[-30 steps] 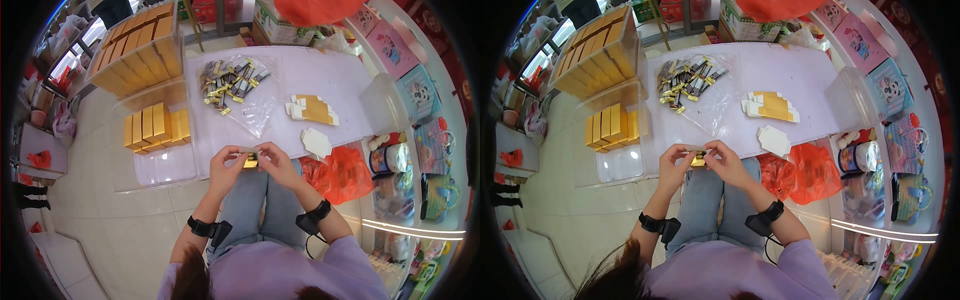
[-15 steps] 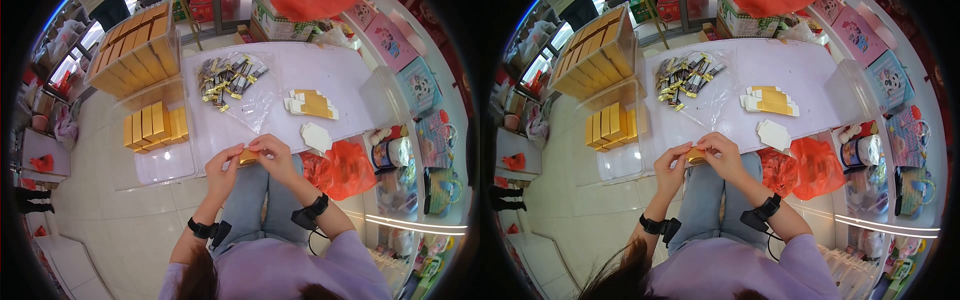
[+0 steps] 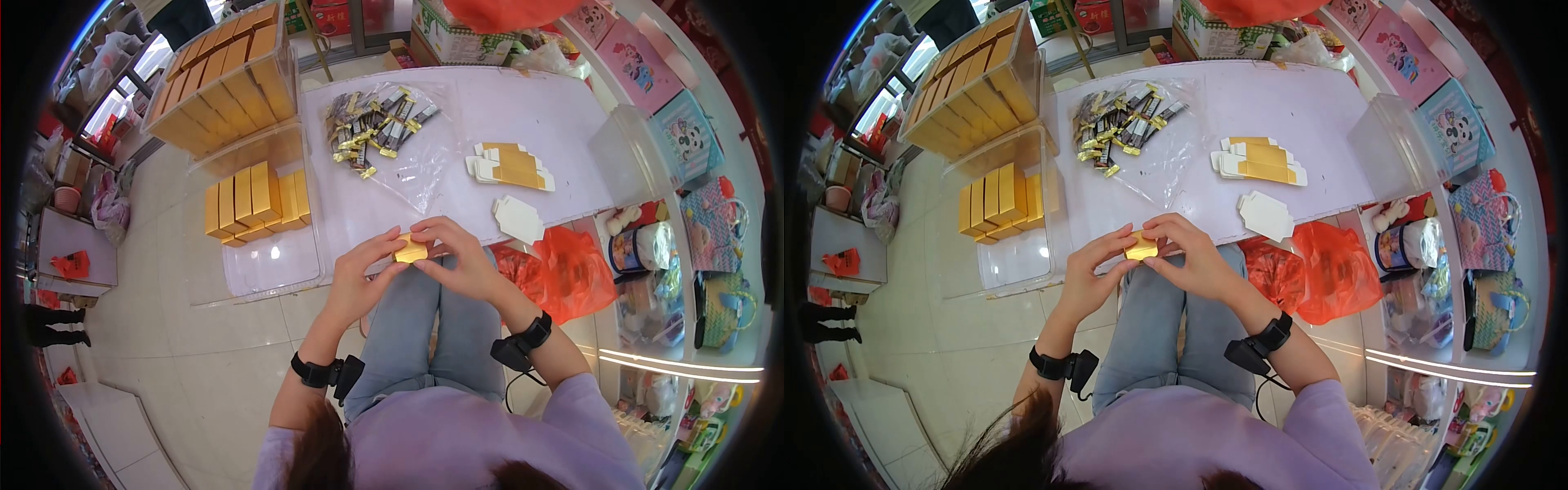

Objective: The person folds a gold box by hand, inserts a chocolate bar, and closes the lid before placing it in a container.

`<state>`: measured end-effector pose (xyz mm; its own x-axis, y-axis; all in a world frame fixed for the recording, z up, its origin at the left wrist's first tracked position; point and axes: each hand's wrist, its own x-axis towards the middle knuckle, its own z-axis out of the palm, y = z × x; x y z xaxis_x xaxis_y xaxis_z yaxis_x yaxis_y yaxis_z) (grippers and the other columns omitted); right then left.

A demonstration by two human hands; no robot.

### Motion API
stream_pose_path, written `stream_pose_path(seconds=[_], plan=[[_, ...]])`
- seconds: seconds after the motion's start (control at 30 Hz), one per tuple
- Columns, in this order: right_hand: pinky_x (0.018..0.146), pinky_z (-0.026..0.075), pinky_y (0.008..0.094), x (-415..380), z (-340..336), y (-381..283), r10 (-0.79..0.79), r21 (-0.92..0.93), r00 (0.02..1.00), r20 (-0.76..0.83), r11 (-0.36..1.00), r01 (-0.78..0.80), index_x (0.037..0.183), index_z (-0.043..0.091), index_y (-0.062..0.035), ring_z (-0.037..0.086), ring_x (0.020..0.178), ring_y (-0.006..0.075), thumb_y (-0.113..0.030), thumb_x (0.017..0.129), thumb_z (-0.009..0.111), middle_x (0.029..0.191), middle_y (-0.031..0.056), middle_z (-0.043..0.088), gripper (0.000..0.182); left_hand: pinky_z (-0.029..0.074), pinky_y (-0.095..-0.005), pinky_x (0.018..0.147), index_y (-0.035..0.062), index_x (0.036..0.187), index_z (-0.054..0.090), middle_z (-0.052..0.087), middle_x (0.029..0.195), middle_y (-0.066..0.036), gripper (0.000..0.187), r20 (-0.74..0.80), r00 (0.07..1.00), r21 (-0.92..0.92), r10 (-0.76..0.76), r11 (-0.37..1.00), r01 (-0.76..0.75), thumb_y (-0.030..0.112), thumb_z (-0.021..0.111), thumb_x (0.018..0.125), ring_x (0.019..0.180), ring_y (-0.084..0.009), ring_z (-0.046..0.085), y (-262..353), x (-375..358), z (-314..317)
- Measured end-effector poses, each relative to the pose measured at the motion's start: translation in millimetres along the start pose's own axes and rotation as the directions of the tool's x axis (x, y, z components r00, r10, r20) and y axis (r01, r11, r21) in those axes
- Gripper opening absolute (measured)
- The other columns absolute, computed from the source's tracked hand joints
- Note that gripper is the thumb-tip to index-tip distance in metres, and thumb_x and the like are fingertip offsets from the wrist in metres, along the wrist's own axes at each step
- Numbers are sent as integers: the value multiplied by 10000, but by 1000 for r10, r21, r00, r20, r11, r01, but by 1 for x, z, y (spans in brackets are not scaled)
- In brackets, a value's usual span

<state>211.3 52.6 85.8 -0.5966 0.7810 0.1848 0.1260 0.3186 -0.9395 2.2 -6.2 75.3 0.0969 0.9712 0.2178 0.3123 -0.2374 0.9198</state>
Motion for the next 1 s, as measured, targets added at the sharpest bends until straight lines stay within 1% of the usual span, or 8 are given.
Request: stream_pose_path(seconds=[0.13, 0.2, 0.3, 0.53, 0.6, 0.73, 0.8, 1.0], plan=[[822, 571, 297, 2, 6, 1, -24, -31, 999, -39, 999, 22, 1136, 599, -13, 650, 949, 184, -21, 842, 700, 1197, 106, 573, 310, 558, -337, 939, 9, 1186, 673, 638, 1295, -168, 330, -15, 1000, -27, -26, 999, 26, -13, 696, 857, 1119, -255, 666, 1, 2, 2], [803, 567, 293, 3, 8, 3, -37, -95, 997, -71, 995, 30, 1093, 608, -9, 657, 917, 188, -18, 854, 689, 1149, 104, 587, 252, 566, -329, 919, 13, 1187, 673, 644, 1287, -166, 329, -50, 997, -45, -60, 997, 58, -7, 700, 860, 1096, -251, 677, -6, 2, 3], [798, 564, 287, 4, 9, 1, -64, -112, 995, -81, 992, 54, 1084, 622, -6, 663, 913, 195, -17, 869, 681, 1146, 110, 598, 223, 567, -325, 916, 14, 1182, 677, 642, 1290, -165, 318, -64, 998, -15, -23, 1000, 22, -6, 697, 865, 1085, -246, 681, -4, 1, 4], [800, 563, 290, -4, 4, 3, -63, -168, 997, -34, 984, 57, 1119, 659, -21, 667, 923, 209, -16, 875, 683, 1202, 118, 598, 246, 568, -330, 916, 11, 1176, 679, 643, 1287, -163, 311, -68, 998, 23, 0, 1000, 2, -16, 690, 867, 1092, -246, 678, -5, -4, 6], [801, 557, 295, -4, 4, 3, -91, -198, 995, -39, 977, 82, 1122, 667, -24, 665, 913, 205, -18, 872, 686, 1209, 113, 598, 250, 549, -330, 903, 39, 1152, 694, 662, 1261, -148, 291, -104, 995, 19, 4, 1000, -2, 34, 710, 862, 1082, -266, 682, -5, -4, 8], [792, 551, 304, -4, 5, 3, -120, -247, 992, -35, 963, 108, 1123, 664, -27, 664, 896, 208, -29, 870, 693, 1212, 112, 598, 255, 548, -330, 903, 51, 1153, 700, 659, 1269, -138, 295, -108, 994, 32, 0, 999, 3, 41, 716, 859, 1081, -268, 681, -1, -5, 7], [779, 544, 315, -5, 5, 5, -150, -278, 988, -34, 951, 135, 1122, 662, -34, 652, 876, 214, -44, 860, 708, 1210, 109, 598, 266, 546, -333, 906, 59, 1152, 706, 656, 1276, -128, 297, -106, 992, 114, 68, 992, -56, 48, 722, 856, 1083, -273, 680, -3, -5, 7], [773, 538, 327, -4, 3, 4, -179, -338, 984, -14, 927, 163, 1116, 662, -40, 628, 873, 213, -64, 847, 722, 1214, 95, 600, 276, 535, -334, 938, 32, 1183, 697, 647, 1291, -147, 342, -91, 994, 96, 62, 994, -53, 2, 713, 843, 1118, -261, 668, -4, -6, 6]])
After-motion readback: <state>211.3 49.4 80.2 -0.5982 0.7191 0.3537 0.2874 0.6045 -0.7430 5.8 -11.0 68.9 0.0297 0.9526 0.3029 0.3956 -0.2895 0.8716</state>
